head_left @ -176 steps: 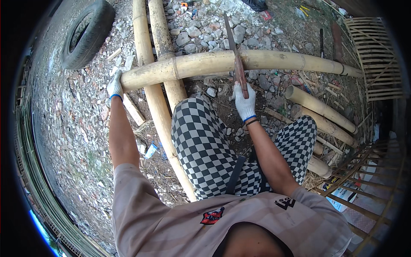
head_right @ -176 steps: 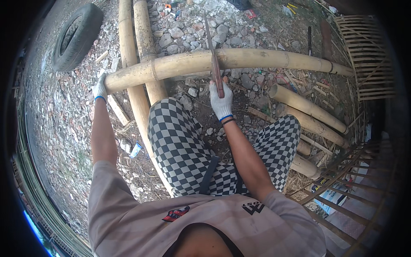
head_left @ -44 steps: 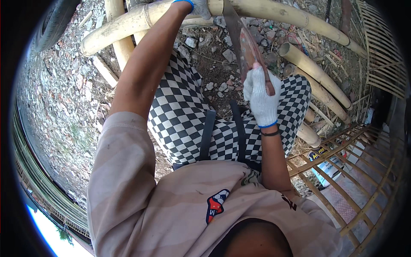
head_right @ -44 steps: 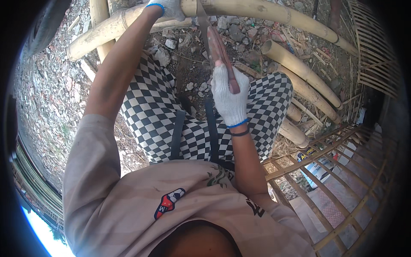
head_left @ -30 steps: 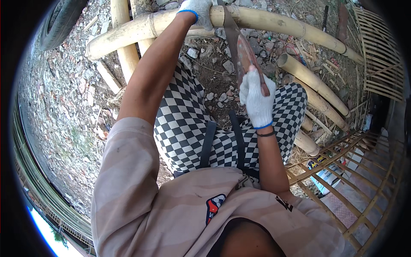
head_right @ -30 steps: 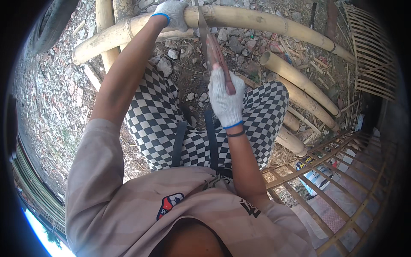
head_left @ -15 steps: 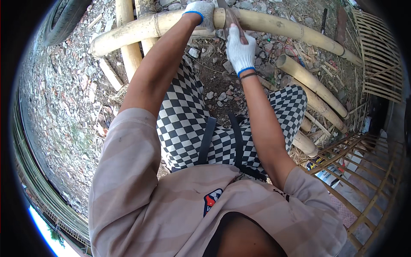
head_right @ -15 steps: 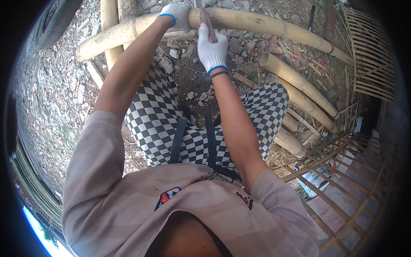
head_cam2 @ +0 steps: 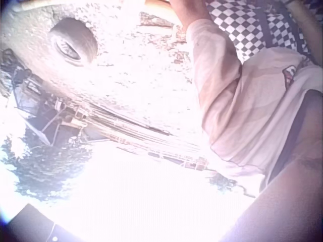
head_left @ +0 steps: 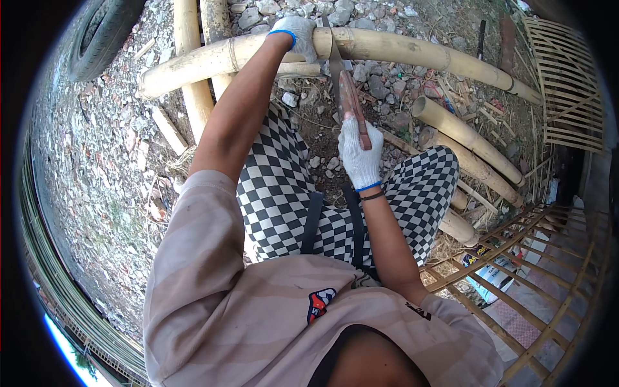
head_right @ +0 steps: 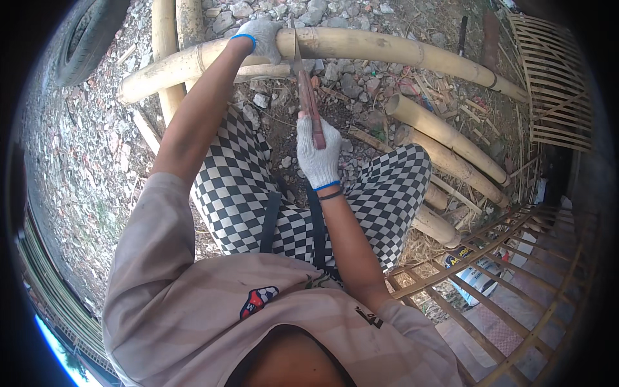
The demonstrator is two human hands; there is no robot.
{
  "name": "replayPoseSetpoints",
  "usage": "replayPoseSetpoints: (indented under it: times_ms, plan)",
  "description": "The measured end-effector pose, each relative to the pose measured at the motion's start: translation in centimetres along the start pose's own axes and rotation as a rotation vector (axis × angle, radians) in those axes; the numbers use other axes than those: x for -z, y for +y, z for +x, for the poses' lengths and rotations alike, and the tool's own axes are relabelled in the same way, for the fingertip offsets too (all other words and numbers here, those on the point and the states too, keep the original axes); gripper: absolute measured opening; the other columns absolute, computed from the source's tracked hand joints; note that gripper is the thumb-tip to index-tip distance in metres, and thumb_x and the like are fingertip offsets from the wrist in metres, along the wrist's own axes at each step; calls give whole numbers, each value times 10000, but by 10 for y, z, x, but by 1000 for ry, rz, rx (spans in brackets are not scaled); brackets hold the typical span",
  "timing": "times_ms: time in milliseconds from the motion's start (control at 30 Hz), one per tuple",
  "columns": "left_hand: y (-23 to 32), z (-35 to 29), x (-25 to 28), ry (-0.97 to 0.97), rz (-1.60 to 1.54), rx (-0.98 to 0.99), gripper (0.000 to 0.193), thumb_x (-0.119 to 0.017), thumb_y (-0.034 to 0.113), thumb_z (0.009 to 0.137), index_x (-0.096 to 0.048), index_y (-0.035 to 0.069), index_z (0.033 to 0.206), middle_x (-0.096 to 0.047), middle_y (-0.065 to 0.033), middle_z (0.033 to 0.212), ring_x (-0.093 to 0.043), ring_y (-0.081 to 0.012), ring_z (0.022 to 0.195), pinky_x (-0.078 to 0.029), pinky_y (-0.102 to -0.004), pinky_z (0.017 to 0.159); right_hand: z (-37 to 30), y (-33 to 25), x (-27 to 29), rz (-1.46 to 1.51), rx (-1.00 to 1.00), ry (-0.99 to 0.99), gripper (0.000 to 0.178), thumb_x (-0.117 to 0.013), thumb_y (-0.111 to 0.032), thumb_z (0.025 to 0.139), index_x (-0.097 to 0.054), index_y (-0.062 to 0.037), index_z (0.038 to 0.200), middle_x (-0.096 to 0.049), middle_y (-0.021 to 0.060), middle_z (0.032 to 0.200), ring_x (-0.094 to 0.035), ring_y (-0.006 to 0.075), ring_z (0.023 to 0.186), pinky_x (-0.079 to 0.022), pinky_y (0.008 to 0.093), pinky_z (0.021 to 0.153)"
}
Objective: Sawing a bamboo pole with a hand saw.
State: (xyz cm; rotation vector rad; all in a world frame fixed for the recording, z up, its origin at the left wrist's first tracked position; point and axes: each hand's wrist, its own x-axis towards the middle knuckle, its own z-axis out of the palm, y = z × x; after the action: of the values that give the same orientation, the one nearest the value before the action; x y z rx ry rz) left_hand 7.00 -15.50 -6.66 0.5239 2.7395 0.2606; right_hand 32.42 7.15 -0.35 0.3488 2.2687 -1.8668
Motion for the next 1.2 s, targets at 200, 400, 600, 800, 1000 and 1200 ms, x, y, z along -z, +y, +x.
replayPoseSetpoints:
  times_ms: [200, 400, 600, 800, 1000, 1200]
  plan:
    - [16, -16, 10, 15, 16, 50, 821, -910, 501, 494, -737, 105, 1191, -746, -218, 1129, -711, -394, 1085, -577, -472, 974, 87, -28, -31, -224, 114, 56, 558, -646, -468, 1038, -686, 39, 809, -627, 106, 624, -599, 206, 573, -461, 403, 591]
    - [3, -17, 9, -89, -48, 29, 875, -901, 494, 488, -730, 89, 1245, -754, -203, 1162, -720, -374, 1080, -578, -447, 964, 3, -45, 0, -161, -48, -27, 536, -621, -458, 1059, -709, 39, 879, -617, 97, 623, -615, 209, 583, -475, 378, 594]
    - [5, -10, 7, -63, -52, 17, 873, -911, 497, 527, -723, 76, 1269, -760, -190, 1179, -717, -359, 1115, -564, -425, 1005, -8, -34, 11, -49, 0, -39, 483, -604, -420, 1086, -660, 1, 856, -546, 36, 614, -519, 127, 574, -406, 332, 544]
    - [9, -61, 20, 1129, -1321, 851, 853, -783, 599, 836, -577, 42, 1448, -710, -155, 1266, -695, -351, 1136, -531, -517, 1055, -8, -30, 14, -8, -59, -36, 475, -626, -428, 1071, -684, 14, 909, -572, 45, 632, -530, 137, 586, -427, 332, 560]
    - [54, -92, -82, 1217, -2543, 529, 863, -537, 742, 961, -433, 142, 1572, -451, -137, 1610, -442, -371, 1463, -370, -613, 1208, -7, -17, 19, -36, -17, -48, 453, -631, -408, 1071, -706, 28, 974, -584, 54, 641, -535, 137, 589, -433, 338, 568]
    - [31, -64, -101, 1166, -2728, 408, 846, -683, 682, 910, -467, 169, 1548, -520, -107, 1534, -484, -347, 1415, -352, -571, 1224, -9, -12, 20, 74, -7, -90, 437, -655, -474, 1050, -630, -78, 866, -552, -54, 633, -531, 52, 523, -391, 239, 472]
